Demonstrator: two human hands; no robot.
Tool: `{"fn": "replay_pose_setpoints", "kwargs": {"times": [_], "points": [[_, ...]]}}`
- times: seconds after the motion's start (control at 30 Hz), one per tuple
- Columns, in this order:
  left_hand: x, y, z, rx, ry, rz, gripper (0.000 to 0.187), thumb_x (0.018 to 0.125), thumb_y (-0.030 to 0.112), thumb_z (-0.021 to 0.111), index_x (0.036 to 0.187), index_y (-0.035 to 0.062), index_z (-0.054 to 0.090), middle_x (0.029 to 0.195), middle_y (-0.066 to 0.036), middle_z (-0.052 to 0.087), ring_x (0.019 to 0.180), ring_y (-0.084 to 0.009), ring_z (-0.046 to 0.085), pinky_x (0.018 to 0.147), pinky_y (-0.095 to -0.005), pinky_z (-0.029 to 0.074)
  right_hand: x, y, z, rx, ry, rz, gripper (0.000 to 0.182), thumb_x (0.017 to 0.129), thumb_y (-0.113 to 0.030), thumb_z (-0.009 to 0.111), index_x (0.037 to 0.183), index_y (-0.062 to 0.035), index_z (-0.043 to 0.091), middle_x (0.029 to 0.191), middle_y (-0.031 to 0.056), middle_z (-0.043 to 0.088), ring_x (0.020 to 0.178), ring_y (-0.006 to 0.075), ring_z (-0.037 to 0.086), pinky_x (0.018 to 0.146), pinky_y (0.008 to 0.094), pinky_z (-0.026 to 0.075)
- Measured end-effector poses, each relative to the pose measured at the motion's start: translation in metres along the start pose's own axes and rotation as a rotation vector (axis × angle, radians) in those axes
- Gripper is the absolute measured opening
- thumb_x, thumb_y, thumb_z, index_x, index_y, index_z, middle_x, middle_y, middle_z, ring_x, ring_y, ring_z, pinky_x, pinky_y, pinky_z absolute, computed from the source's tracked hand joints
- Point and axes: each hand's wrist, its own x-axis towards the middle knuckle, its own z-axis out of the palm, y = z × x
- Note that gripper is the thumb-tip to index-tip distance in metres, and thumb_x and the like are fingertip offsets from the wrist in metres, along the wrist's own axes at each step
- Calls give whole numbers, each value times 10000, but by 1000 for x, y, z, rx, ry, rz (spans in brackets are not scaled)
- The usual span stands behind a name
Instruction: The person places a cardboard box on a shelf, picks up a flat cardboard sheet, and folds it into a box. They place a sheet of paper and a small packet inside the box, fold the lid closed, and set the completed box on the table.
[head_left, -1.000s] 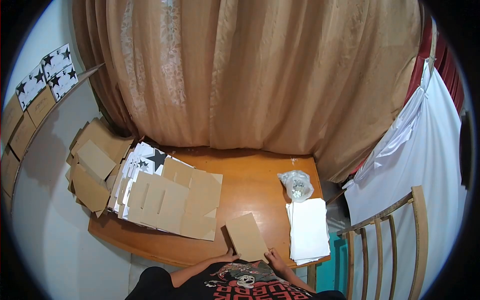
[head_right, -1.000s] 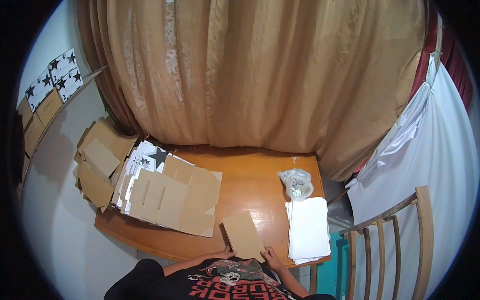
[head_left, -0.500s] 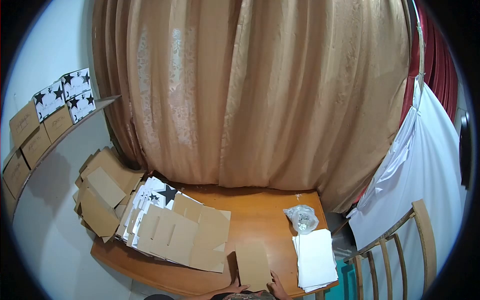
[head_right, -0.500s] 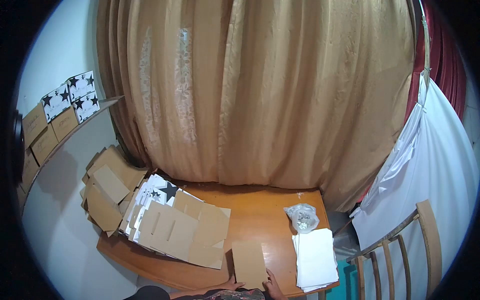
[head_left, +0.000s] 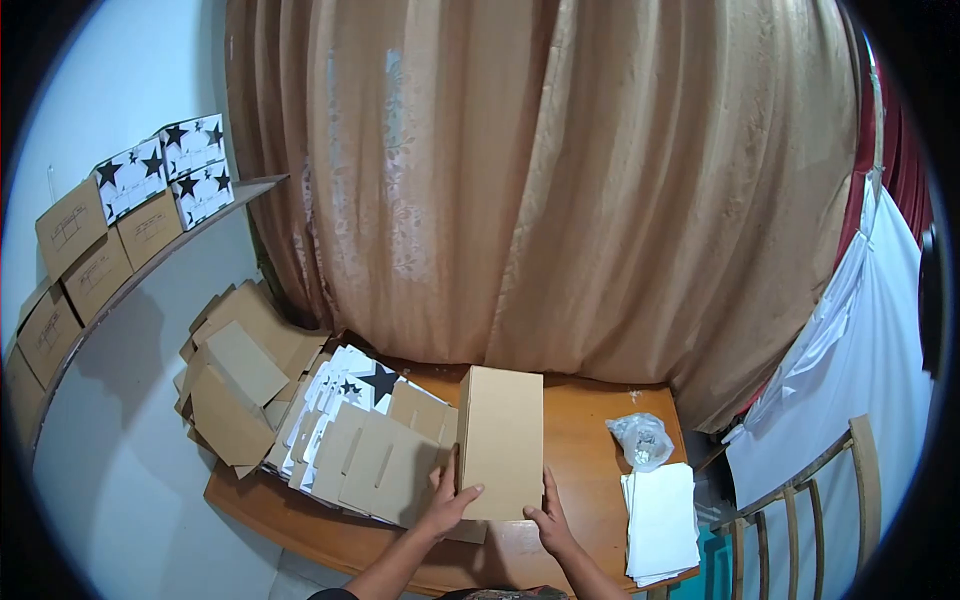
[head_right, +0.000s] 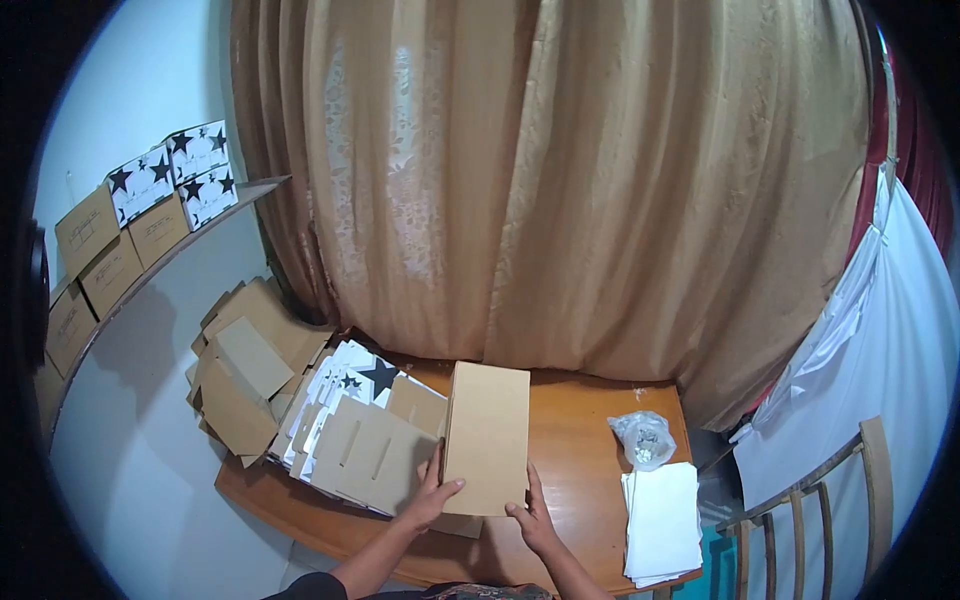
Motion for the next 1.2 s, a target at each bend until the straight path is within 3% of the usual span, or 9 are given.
{"fn": "replay_pose_setpoints", "kwargs": {"times": [0.13,0.27,0.37,0.43,0.7,0.87,1.0,1.13,1.2], "points": [[-3,7,-12,-360,-17,115,991,927,303,660,1657,68,32,1662,-253,114,1533,-383,62,1254,-484,83,18,-21,25,216,-12,197,916,916,-286,590,1666,-166,78,1619,158,303,1454,341,374,1124,510,401],[-35,24,-15,-275,47,29,976,921,252,623,1653,55,10,1669,-232,75,1542,-365,39,1256,-484,59,20,-42,24,362,-91,324,980,862,-514,597,1658,-197,123,1527,141,413,1281,320,520,892,495,539],[-60,44,-5,-67,101,148,966,916,271,584,1643,20,1,1668,-240,83,1553,-365,7,1257,-492,23,14,-53,21,383,-119,287,999,827,-557,625,1638,-185,174,1476,116,455,1228,288,536,865,455,515],[-72,52,1,41,182,311,944,916,319,535,1633,-13,18,1670,-236,81,1552,-371,17,1256,-502,5,13,-54,16,431,-191,274,990,822,-555,635,1628,-184,194,1457,110,463,1215,267,535,874,439,502],[-103,86,21,73,380,332,968,909,440,500,1623,-31,47,1690,-214,48,1557,-373,2,1258,-502,7,7,-93,15,541,-288,124,844,862,-625,637,1526,-192,350,1386,36,481,1212,204,505,965,398,440],[-142,101,47,244,516,337,1039,909,534,507,1626,-19,-4,1684,-232,33,1552,-385,12,1253,-526,26,2,-93,11,541,-452,73,1002,903,-743,551,1610,-112,226,1438,71,450,1217,191,492,958,365,427],[-174,105,61,354,736,458,1127,940,811,333,1630,8,-53,1685,-221,9,1546,-380,21,1245,-544,50,-7,-102,33,514,-555,-31,1046,919,-841,405,1623,-97,198,1362,67,495,1092,164,517,946,374,452],[-209,110,53,489,803,483,1074,977,716,406,1624,26,-103,1694,-209,-47,1561,-363,-32,1250,-539,43,-13,-114,60,563,-664,-27,1043,924,-836,384,1627,-93,182,1400,87,493,1164,183,530,1007,392,453],[-227,110,47,566,814,494,1053,1001,652,454,1620,38,-137,1700,-201,-85,1570,-352,-67,1254,-536,38,-13,-115,68,586,-860,27,1021,938,-819,384,1628,-96,176,1509,116,424,1328,240,480,1075,425,423]]}}
